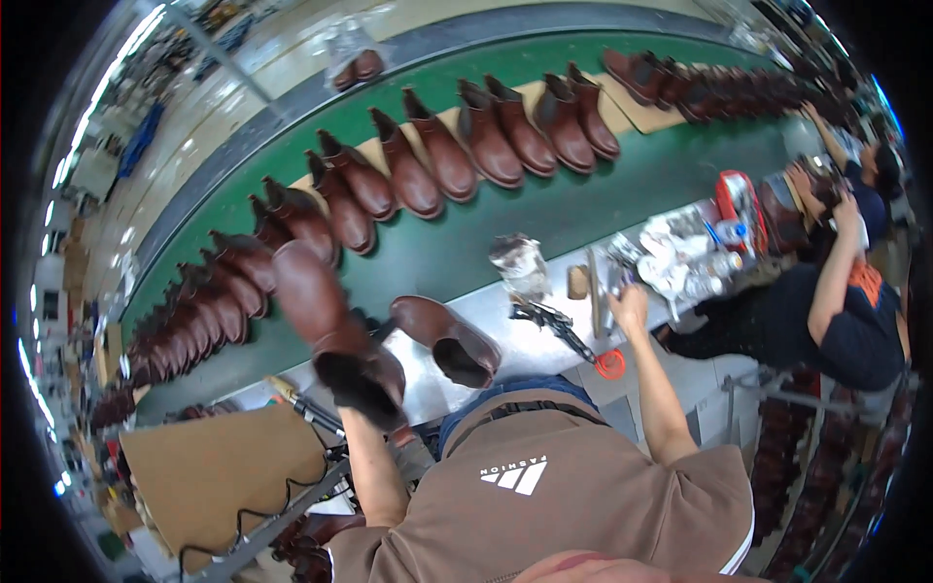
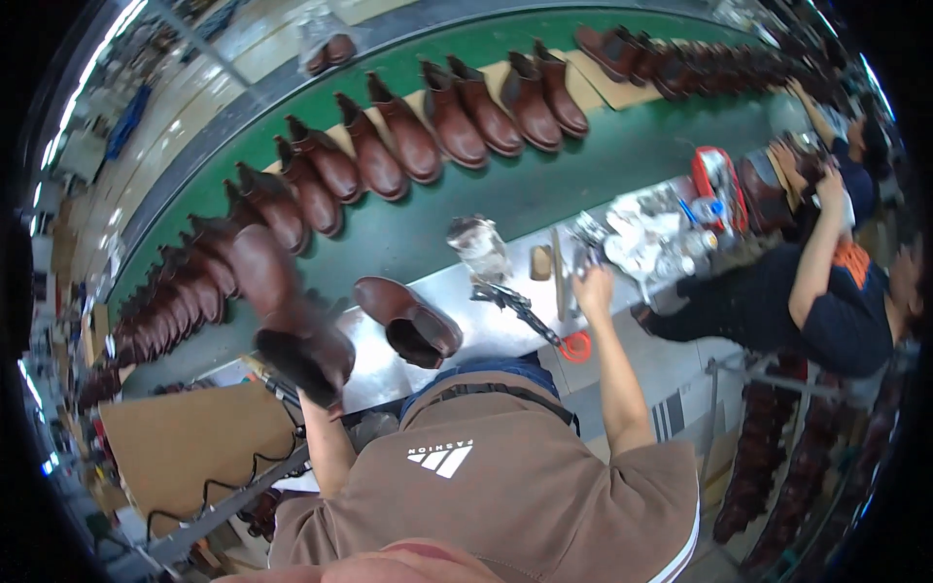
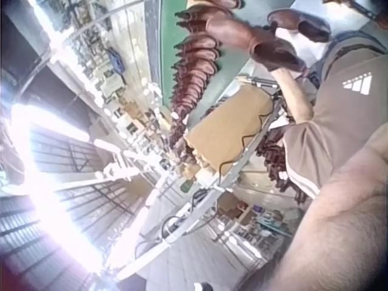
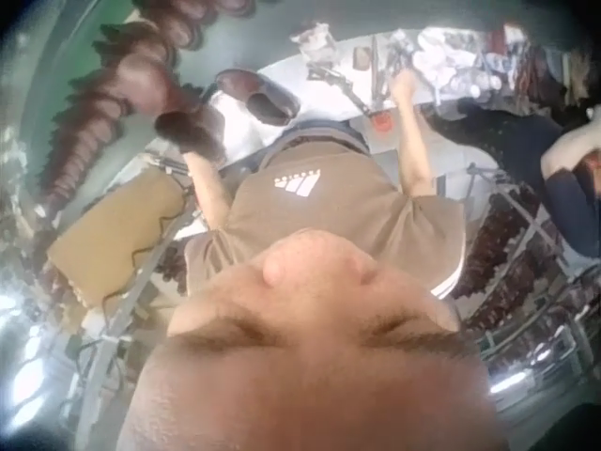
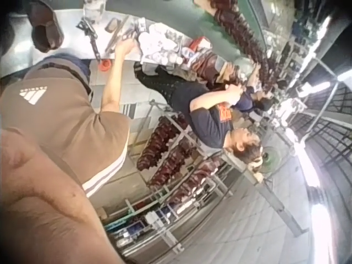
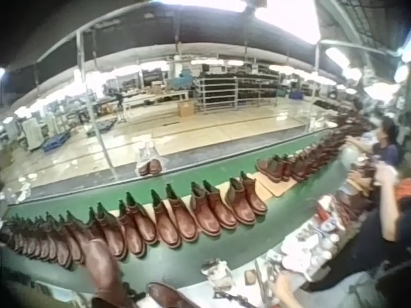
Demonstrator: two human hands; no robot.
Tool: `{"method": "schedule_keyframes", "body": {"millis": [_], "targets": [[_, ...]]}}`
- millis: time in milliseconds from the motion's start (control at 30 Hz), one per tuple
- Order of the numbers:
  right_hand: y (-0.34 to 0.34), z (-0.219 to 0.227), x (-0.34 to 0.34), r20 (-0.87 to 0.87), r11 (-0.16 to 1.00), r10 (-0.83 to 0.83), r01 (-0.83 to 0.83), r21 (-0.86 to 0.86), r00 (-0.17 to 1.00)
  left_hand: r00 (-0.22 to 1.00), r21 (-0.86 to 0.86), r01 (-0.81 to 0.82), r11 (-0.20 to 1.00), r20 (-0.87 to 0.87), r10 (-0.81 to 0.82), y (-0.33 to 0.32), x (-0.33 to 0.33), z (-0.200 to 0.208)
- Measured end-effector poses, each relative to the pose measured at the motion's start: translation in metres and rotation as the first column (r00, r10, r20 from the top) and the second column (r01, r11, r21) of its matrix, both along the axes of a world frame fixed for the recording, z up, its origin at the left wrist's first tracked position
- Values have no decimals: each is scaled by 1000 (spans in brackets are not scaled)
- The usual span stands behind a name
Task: Processing and finishing leather boots on a manufacturing line using handheld tools.
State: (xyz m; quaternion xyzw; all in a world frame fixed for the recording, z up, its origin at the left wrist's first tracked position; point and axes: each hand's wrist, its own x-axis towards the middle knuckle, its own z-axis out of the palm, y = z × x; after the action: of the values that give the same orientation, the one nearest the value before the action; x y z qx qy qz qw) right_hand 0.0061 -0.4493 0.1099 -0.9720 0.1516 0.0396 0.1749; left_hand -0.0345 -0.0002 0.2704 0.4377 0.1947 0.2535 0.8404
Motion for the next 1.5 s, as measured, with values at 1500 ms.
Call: {"method": "schedule_keyframes", "body": {"millis": [1500], "targets": [[157, 253, 2, 704, 350, 628, -928, 125, 332, 238, -488, 812, 319, -223, -945, 43, 47, 25]]}}
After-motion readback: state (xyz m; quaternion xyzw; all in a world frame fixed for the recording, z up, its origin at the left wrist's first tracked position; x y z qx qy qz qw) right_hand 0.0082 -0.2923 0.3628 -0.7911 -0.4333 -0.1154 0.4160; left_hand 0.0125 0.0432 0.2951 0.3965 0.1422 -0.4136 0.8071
